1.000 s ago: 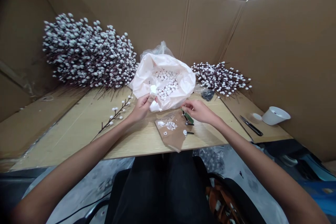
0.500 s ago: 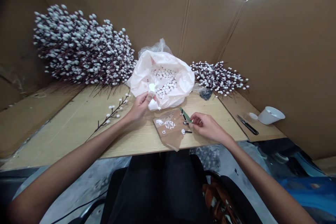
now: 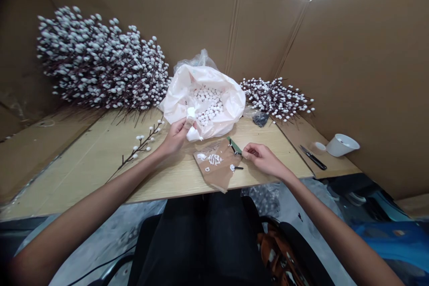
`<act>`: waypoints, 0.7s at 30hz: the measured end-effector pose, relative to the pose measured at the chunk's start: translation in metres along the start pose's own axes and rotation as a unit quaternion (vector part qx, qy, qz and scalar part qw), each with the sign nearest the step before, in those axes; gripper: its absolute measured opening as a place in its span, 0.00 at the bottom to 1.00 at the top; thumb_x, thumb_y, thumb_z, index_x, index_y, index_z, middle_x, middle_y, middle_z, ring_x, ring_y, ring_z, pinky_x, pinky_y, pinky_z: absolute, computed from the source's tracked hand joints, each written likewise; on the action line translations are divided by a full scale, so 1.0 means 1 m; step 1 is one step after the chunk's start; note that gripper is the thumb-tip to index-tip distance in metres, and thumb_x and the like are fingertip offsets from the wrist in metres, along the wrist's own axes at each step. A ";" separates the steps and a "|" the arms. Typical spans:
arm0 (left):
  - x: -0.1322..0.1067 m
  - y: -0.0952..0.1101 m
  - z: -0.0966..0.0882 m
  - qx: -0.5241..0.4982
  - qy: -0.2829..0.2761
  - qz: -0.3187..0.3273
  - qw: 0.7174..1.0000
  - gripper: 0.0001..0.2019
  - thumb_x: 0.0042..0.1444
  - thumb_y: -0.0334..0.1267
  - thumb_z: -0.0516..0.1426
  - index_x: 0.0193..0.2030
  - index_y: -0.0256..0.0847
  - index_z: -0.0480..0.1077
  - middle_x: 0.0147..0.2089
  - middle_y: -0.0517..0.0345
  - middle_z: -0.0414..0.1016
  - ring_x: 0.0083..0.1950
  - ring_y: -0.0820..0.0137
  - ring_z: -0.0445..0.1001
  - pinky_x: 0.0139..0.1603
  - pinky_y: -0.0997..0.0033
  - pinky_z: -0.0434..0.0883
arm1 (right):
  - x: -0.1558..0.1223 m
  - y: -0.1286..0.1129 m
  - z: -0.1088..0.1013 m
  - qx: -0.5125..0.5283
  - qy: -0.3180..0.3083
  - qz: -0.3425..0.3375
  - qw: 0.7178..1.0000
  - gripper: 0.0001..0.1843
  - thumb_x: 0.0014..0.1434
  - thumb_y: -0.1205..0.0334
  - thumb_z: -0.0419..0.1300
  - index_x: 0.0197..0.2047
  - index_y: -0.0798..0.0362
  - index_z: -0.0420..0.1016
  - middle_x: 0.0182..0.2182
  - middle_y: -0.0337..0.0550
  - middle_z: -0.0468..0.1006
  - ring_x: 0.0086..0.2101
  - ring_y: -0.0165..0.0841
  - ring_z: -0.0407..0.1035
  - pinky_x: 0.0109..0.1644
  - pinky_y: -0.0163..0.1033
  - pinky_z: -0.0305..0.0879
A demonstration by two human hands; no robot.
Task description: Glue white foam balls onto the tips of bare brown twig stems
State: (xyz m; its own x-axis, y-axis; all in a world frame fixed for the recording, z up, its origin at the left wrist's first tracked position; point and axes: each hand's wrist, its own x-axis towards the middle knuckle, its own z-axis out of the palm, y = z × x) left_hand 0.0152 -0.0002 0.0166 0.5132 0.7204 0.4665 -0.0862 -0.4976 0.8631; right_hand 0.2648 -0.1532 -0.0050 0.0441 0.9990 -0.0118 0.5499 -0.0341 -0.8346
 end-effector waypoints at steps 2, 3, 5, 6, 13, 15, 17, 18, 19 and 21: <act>0.000 0.001 0.000 -0.003 0.000 -0.001 1.000 0.25 0.57 0.61 0.51 0.30 0.38 0.67 0.25 0.62 0.63 0.27 0.73 0.60 0.29 0.73 0.59 | 0.000 -0.004 -0.004 0.031 -0.010 0.011 0.999 0.20 0.55 0.44 0.59 0.29 0.54 0.68 0.26 0.39 0.70 0.29 0.30 0.64 0.35 0.37 0.59; 0.000 0.001 0.000 -0.005 0.000 -0.001 1.000 0.25 0.57 0.61 0.52 0.30 0.38 0.67 0.25 0.62 0.63 0.27 0.73 0.61 0.29 0.73 0.59 | 0.000 -0.007 -0.006 0.051 -0.016 0.021 0.998 0.22 0.54 0.42 0.60 0.28 0.55 0.69 0.26 0.39 0.70 0.28 0.30 0.64 0.35 0.37 0.60; 0.000 0.002 0.000 -0.011 0.001 -0.005 1.000 0.25 0.56 0.62 0.52 0.29 0.38 0.67 0.25 0.61 0.64 0.27 0.73 0.61 0.29 0.73 0.59 | -0.002 -0.014 -0.010 0.098 -0.019 0.044 0.994 0.24 0.51 0.40 0.62 0.29 0.55 0.70 0.26 0.40 0.72 0.28 0.29 0.65 0.36 0.37 0.61; 0.000 0.002 0.000 -0.014 0.002 -0.006 1.000 0.25 0.56 0.62 0.52 0.29 0.38 0.67 0.25 0.61 0.63 0.27 0.73 0.61 0.29 0.73 0.59 | -0.003 -0.019 -0.012 0.119 -0.017 0.053 0.991 0.24 0.49 0.40 0.64 0.29 0.55 0.70 0.27 0.41 0.74 0.28 0.29 0.65 0.36 0.37 0.62; -0.002 0.006 0.001 -0.027 0.007 -0.003 1.000 0.24 0.57 0.60 0.52 0.29 0.38 0.66 0.24 0.62 0.62 0.26 0.74 0.59 0.27 0.74 0.58 | 0.005 -0.032 -0.007 0.241 0.073 0.060 0.966 0.21 0.42 0.46 0.72 0.26 0.55 0.73 0.23 0.38 0.73 0.26 0.26 0.65 0.33 0.32 0.60; -0.002 0.007 0.001 -0.031 0.011 -0.002 0.999 0.24 0.56 0.61 0.53 0.28 0.38 0.66 0.25 0.62 0.62 0.26 0.74 0.59 0.27 0.74 0.58 | 0.011 -0.029 -0.004 0.281 0.084 0.067 0.954 0.21 0.38 0.49 0.74 0.29 0.55 0.75 0.25 0.38 0.75 0.27 0.26 0.67 0.33 0.32 0.62; -0.002 0.008 0.001 -0.040 0.008 -0.003 0.999 0.25 0.55 0.61 0.53 0.28 0.38 0.65 0.25 0.61 0.63 0.26 0.74 0.59 0.27 0.73 0.58 | 0.015 -0.027 -0.002 0.307 0.072 0.060 0.947 0.21 0.37 0.52 0.75 0.33 0.54 0.78 0.30 0.40 0.78 0.30 0.27 0.69 0.37 0.33 0.65; -0.002 0.008 0.001 -0.045 0.006 -0.004 0.999 0.25 0.55 0.62 0.53 0.28 0.38 0.65 0.25 0.61 0.63 0.26 0.74 0.59 0.27 0.73 0.57 | 0.016 -0.026 -0.002 0.312 0.058 0.054 0.947 0.21 0.38 0.53 0.75 0.35 0.53 0.79 0.33 0.42 0.79 0.32 0.28 0.71 0.39 0.34 0.66; -0.002 0.009 0.001 -0.049 0.006 -0.006 0.999 0.25 0.55 0.62 0.53 0.28 0.38 0.65 0.25 0.61 0.63 0.26 0.74 0.58 0.27 0.73 0.57 | 0.016 -0.027 -0.002 0.313 0.046 0.047 0.948 0.20 0.39 0.54 0.75 0.36 0.52 0.80 0.36 0.43 0.80 0.34 0.29 0.72 0.41 0.35 0.67; -0.003 0.010 0.001 -0.053 0.009 -0.010 0.999 0.24 0.55 0.61 0.54 0.28 0.38 0.65 0.25 0.62 0.62 0.26 0.74 0.58 0.27 0.73 0.57 | 0.016 -0.031 -0.002 0.305 0.033 0.037 0.951 0.18 0.41 0.55 0.74 0.37 0.51 0.81 0.38 0.44 0.81 0.36 0.30 0.72 0.44 0.36 0.67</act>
State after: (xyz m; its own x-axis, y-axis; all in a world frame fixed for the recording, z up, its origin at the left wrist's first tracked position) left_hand 0.0142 -0.0078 0.0239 0.4998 0.7391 0.4516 -0.1662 -0.4299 0.8874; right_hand 0.2501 -0.1360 0.0212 0.1280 0.9897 -0.0645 -0.0412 -0.0597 -0.9974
